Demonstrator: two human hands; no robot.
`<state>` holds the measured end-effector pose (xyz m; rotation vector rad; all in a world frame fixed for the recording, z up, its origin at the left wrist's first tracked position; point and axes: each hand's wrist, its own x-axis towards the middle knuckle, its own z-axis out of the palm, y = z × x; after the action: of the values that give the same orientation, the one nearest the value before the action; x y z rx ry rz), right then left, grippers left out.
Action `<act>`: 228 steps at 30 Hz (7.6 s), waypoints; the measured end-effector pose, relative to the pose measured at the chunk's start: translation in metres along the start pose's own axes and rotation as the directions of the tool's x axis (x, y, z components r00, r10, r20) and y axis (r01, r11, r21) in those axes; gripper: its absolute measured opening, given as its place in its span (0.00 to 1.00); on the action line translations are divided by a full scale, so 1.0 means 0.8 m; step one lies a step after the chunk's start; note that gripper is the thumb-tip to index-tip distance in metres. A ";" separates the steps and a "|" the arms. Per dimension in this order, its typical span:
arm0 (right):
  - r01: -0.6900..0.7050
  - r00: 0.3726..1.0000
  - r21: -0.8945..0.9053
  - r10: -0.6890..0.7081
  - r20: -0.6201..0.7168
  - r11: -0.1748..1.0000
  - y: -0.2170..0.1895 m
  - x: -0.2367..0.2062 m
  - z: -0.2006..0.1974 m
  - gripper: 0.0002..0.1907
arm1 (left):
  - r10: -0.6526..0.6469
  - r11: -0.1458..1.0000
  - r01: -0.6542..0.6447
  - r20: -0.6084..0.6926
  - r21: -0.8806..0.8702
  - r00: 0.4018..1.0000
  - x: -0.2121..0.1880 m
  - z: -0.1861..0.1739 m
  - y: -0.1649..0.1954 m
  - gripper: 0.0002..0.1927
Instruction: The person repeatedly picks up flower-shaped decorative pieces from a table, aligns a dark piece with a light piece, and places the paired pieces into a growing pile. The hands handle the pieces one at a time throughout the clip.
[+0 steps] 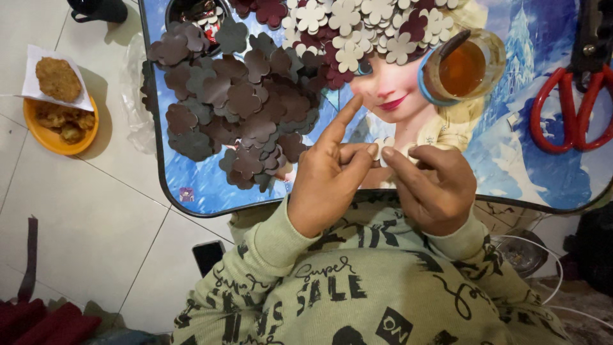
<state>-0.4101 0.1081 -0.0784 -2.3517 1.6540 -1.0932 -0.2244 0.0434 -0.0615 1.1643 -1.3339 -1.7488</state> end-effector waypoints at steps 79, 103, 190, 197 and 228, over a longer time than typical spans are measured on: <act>-0.019 0.999 -0.036 0.020 0.038 0.999 0.004 0.004 0.010 0.19 | 0.028 0.990 -0.032 -0.030 -0.134 0.999 0.020 -0.003 -0.037 0.41; -0.260 0.945 0.317 0.308 -0.113 0.912 0.001 -0.014 0.025 0.27 | -0.012 0.981 0.017 0.029 -0.193 1.000 0.016 -0.009 -0.032 0.40; -0.349 0.883 0.525 0.460 -0.093 0.776 -0.033 -0.024 0.056 0.28 | 0.647 0.322 -0.346 0.062 0.882 0.760 -0.008 -0.095 -0.003 0.16; -0.377 0.874 0.499 0.478 -0.089 0.780 -0.026 -0.027 0.053 0.28 | 0.585 0.319 -0.267 0.032 0.909 0.810 0.005 -0.080 -0.003 0.14; -0.303 0.936 0.625 0.347 0.055 0.719 -0.015 -0.018 0.041 0.35 | 0.574 0.362 -0.362 0.101 0.859 0.813 0.006 -0.065 0.000 0.09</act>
<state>-0.3838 0.1142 -0.1052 -1.5469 1.3497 -1.3788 -0.1784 0.0186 -0.0673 1.1886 -2.2155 -0.4192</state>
